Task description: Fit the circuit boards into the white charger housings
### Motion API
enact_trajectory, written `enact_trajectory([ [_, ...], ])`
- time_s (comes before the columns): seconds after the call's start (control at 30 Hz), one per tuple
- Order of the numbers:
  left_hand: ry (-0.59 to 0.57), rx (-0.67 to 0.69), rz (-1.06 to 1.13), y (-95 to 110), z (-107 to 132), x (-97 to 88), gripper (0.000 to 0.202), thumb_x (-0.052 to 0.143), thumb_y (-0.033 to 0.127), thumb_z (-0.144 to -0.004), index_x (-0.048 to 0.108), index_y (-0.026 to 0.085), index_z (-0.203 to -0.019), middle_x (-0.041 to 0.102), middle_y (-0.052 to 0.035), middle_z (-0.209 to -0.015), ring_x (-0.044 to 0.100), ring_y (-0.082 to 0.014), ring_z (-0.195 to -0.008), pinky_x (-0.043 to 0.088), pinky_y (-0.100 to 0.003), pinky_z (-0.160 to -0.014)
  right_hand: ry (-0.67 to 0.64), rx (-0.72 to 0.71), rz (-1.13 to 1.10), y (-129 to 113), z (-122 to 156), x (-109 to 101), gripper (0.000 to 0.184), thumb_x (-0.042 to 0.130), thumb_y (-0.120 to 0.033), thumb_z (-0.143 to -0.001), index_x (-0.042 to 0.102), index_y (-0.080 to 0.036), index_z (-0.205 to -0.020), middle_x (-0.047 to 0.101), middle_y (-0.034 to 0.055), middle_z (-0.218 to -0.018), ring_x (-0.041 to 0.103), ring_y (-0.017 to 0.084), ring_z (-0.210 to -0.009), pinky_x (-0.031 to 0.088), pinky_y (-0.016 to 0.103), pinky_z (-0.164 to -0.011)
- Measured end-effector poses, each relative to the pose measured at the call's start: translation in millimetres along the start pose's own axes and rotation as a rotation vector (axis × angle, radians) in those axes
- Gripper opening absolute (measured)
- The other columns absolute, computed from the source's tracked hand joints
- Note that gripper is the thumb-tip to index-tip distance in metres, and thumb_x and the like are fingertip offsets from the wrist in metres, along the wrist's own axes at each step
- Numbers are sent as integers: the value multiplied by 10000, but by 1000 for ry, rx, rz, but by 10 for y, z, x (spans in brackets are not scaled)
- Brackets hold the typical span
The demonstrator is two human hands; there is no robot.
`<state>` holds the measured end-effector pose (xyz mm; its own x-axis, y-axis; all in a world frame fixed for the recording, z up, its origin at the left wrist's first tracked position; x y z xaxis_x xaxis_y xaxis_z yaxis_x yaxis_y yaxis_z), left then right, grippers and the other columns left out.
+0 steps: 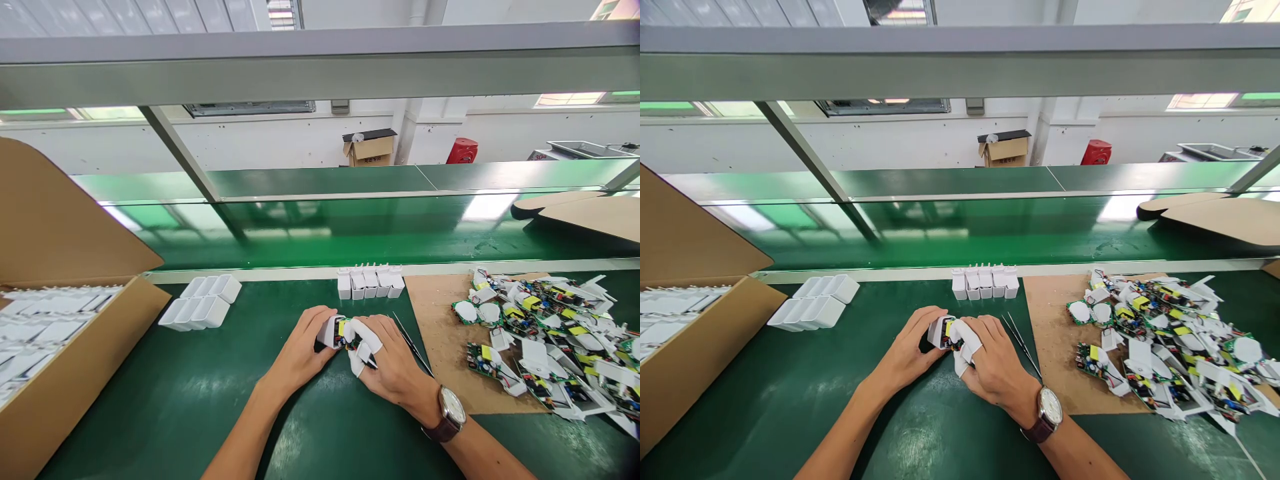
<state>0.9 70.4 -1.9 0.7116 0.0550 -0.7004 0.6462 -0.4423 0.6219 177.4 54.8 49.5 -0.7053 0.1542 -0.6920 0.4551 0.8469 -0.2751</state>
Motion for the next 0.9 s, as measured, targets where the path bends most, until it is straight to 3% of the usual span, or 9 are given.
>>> enact_trajectory([
  [0.17, -5, -9, -2, 0, 1, -3, 494, 675, 279, -948, 496, 291, -1408, 581, -117, -1375, 592, -284, -1298, 518, -479, -1116, -2, -4, 3, 1, 4, 4, 675, 521, -59, -879, 350, -118, -1529, 645, 179, -1239, 570, 312, -1052, 562, 496, -895],
  [0.57, -19, -24, 0, -31, 14, 14, 507, 686, 312, -949, 495, 294, -1419, 570, -119, -1388, 581, -293, -1308, 517, -488, -1117, -14, 86, -61, 96, 28, 56, 737, 538, -75, -851, 338, -205, -1548, 654, 150, -1221, 611, 307, -1058, 569, 495, -890],
  [0.9, -26, -8, 42, 20, 5, 7, 526, 706, 275, -930, 515, 285, -1420, 585, -115, -1370, 576, -286, -1304, 509, -462, -1119, -53, 65, -68, 76, 14, 78, 675, 530, -71, -858, 371, -174, -1506, 651, 149, -1200, 575, 305, -1022, 559, 484, -875],
])
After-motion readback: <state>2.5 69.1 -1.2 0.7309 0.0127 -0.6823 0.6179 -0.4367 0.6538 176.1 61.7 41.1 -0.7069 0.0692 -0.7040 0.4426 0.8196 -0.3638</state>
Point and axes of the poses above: each hand's wrist, its own z-axis away from the middle knuckle, its own x-axis out of the palm, y = z × x, the point moved 7 cm from there along -z, towards the middle knuckle
